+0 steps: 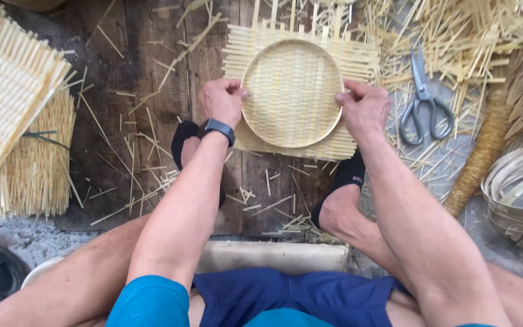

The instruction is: The person sits on the floor of a bamboo workshop and trims excess bamboo strips from woven bamboo steamer lids with scissors. They rotate each lid, cut off protruding strip ends, brush off loose pieces, and set finished lids aside with other completed baskets.

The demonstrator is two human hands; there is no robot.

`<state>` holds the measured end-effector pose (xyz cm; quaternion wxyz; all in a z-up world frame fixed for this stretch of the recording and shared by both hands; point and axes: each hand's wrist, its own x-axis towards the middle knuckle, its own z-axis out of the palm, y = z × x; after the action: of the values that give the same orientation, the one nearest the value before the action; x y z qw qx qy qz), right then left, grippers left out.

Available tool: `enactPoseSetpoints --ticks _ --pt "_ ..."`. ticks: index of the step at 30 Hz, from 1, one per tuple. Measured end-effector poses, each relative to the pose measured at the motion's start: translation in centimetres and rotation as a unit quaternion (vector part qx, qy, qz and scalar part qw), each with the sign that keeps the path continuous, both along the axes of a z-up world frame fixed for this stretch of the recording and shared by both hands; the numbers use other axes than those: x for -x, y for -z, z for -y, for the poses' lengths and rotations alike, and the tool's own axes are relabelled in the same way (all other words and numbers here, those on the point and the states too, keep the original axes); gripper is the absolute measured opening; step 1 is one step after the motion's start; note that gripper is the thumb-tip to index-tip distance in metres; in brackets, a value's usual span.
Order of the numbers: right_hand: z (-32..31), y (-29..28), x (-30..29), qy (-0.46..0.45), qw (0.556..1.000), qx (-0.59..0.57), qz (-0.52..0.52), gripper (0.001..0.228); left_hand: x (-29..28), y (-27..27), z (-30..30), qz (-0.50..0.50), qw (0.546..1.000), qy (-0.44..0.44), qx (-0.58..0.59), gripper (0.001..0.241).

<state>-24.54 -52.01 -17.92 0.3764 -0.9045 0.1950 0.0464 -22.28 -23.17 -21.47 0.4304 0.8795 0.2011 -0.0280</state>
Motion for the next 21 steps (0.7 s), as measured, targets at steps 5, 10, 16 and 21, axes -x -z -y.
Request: enactPoseSetpoints --ticks 5,10,16,21 --pt "0.5 -0.6 -0.7 0.037 0.999 -0.032 -0.020 0.024 -0.9 -1.5 -0.6 -0.064 0.998 0.003 -0.005 0.018" --pt "0.0 -0.1 0.1 0.036 0.999 -0.016 0.007 0.022 -0.1 1.0 -1.4 -0.055 0.998 -0.013 0.038 0.016" --pt "0.0 -0.1 -0.6 0.023 1.000 -0.007 0.000 0.022 -0.4 -0.9 -1.3 -0.109 0.985 -0.039 0.128 0.011" --pt "-0.5 -0.4 -0.9 0.025 1.000 -0.014 -0.006 0.022 -0.6 -0.2 -1.7 -0.133 0.965 -0.072 0.215 0.010"
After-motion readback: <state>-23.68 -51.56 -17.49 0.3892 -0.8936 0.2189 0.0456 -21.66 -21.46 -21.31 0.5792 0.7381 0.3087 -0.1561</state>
